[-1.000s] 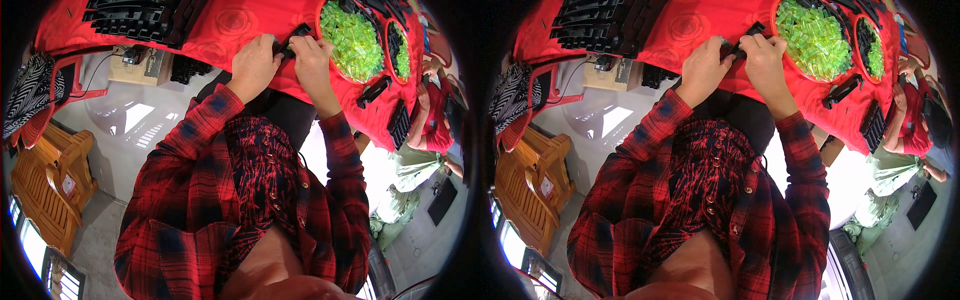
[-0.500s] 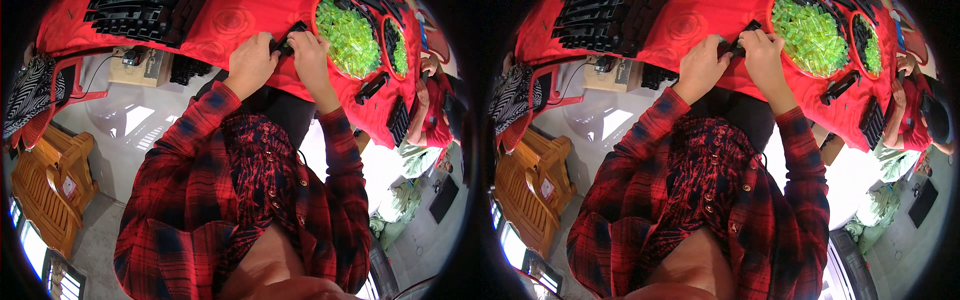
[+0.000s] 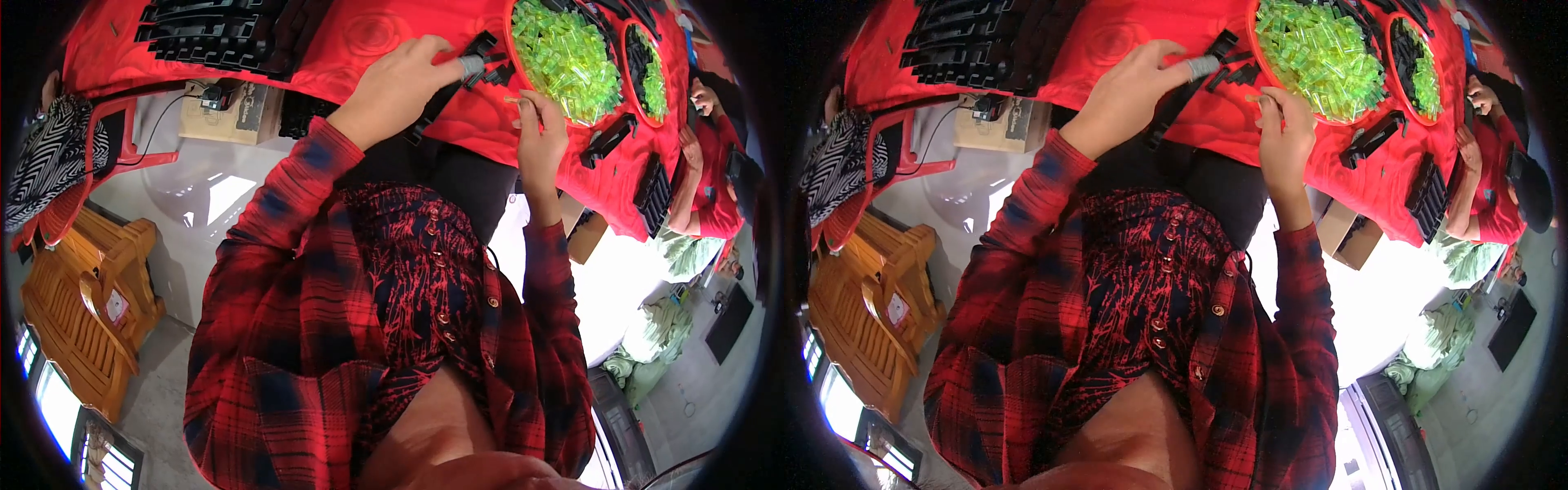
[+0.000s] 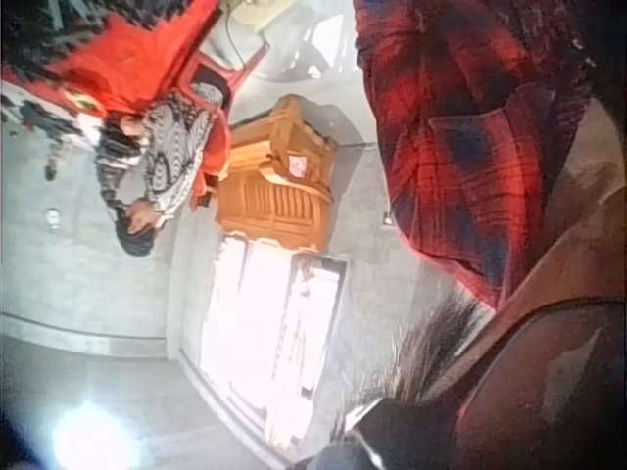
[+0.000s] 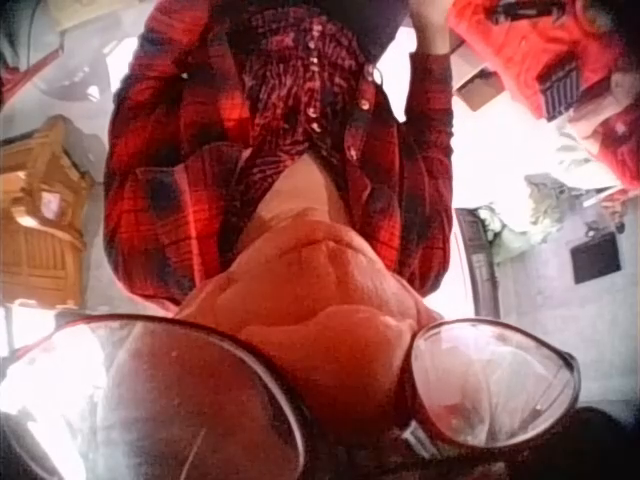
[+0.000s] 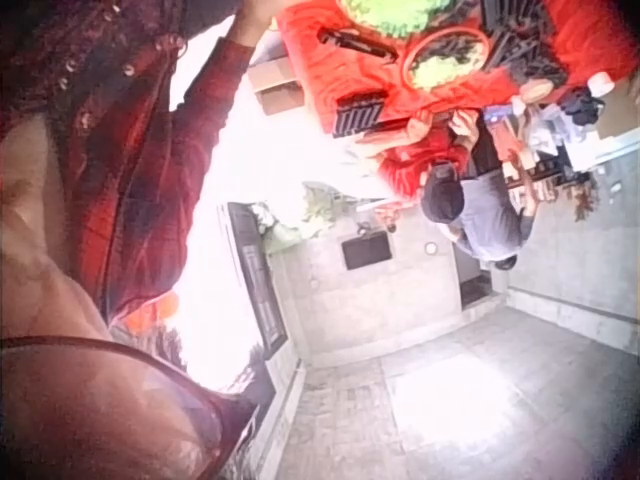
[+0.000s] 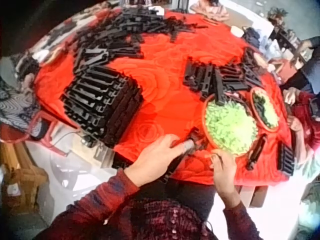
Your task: The person assembles plastic components by inserting small green plastic pieces and black plastic parts into plastic housings by hand.
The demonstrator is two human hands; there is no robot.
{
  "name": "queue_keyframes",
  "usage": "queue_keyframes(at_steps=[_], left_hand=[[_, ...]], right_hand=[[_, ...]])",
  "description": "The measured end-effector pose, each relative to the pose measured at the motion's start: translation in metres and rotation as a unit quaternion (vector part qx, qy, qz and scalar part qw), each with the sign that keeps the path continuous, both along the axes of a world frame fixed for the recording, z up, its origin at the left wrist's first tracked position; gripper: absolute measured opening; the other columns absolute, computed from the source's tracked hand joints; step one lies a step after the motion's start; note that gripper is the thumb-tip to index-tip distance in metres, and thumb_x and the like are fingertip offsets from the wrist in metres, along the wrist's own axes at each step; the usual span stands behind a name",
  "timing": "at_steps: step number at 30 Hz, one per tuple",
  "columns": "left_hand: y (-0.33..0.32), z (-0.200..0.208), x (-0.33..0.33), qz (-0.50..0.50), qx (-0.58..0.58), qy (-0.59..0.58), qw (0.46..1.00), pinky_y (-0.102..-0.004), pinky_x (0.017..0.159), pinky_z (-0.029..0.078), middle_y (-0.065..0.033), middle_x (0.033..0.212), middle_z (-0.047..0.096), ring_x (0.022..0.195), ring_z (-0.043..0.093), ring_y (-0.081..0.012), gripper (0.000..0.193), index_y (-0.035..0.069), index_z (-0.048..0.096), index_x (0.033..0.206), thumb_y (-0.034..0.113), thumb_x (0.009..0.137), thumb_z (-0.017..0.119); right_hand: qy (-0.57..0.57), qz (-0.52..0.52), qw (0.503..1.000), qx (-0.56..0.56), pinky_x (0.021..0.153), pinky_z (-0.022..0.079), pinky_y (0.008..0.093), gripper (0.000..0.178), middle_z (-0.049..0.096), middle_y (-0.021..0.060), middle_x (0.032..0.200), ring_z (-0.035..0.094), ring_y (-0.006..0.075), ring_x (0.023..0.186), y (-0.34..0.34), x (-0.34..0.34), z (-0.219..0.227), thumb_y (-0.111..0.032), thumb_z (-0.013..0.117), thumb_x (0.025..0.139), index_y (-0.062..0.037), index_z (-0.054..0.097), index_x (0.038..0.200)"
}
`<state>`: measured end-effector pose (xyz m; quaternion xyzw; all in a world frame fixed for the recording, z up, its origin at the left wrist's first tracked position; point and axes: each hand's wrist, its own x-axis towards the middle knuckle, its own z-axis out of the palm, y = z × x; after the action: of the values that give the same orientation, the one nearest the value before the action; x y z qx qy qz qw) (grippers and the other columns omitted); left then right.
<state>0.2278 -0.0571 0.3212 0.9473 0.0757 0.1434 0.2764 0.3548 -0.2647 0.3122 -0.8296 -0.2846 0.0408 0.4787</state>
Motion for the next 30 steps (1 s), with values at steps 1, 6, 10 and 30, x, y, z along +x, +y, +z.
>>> queue_keyframes(at_steps=[1,6,10,30], left_hand=[[0.003,0.000,0.002,-0.079,0.047,-0.060,0.994,-0.0420,0.094,0.052,-0.0123,0.139,0.055,0.116,0.059,-0.0335,0.040,0.017,0.065,0.123,0.002,0.087,0.057],[0.007,-0.012,0.008,-0.144,0.084,-0.068,0.984,-0.0401,0.102,0.048,-0.0066,0.142,0.053,0.124,0.053,-0.0301,0.040,0.020,0.067,0.120,0.002,0.086,0.058],[0.013,-0.009,0.005,-0.132,0.120,-0.067,0.982,-0.0410,0.107,0.044,-0.0039,0.143,0.053,0.128,0.051,-0.0285,0.037,0.020,0.067,0.117,0.003,0.086,0.059],[-0.004,-0.027,-0.002,-0.025,0.064,-0.093,0.993,-0.0412,0.093,0.038,-0.0007,0.100,0.064,0.100,0.058,-0.0212,0.036,0.013,0.066,0.110,0.028,0.079,0.077]], right_hand=[[0.000,-0.001,1.000,0.001,0.060,0.050,0.0270,0.012,0.067,0.0092,0.084,0.064,0.0133,0.064,-0.002,-0.001,0.000,-0.004,0.064,0.095,0.0020,0.069,0.104],[0.037,-0.007,0.999,0.007,0.060,0.052,0.0252,0.013,0.069,0.0106,0.090,0.065,0.0135,0.067,-0.008,-0.004,0.000,-0.004,0.063,0.096,0.0031,0.068,0.106],[0.035,-0.012,0.999,0.015,0.060,0.052,0.0252,0.014,0.070,0.0108,0.090,0.065,0.0130,0.067,-0.009,-0.006,0.002,-0.005,0.063,0.097,0.0032,0.068,0.107],[-0.152,0.066,0.985,-0.054,0.088,0.035,0.0365,0.013,0.066,0.0032,0.087,0.060,0.0214,0.082,0.012,-0.022,0.010,-0.011,0.071,0.089,-0.0111,0.068,0.102]])
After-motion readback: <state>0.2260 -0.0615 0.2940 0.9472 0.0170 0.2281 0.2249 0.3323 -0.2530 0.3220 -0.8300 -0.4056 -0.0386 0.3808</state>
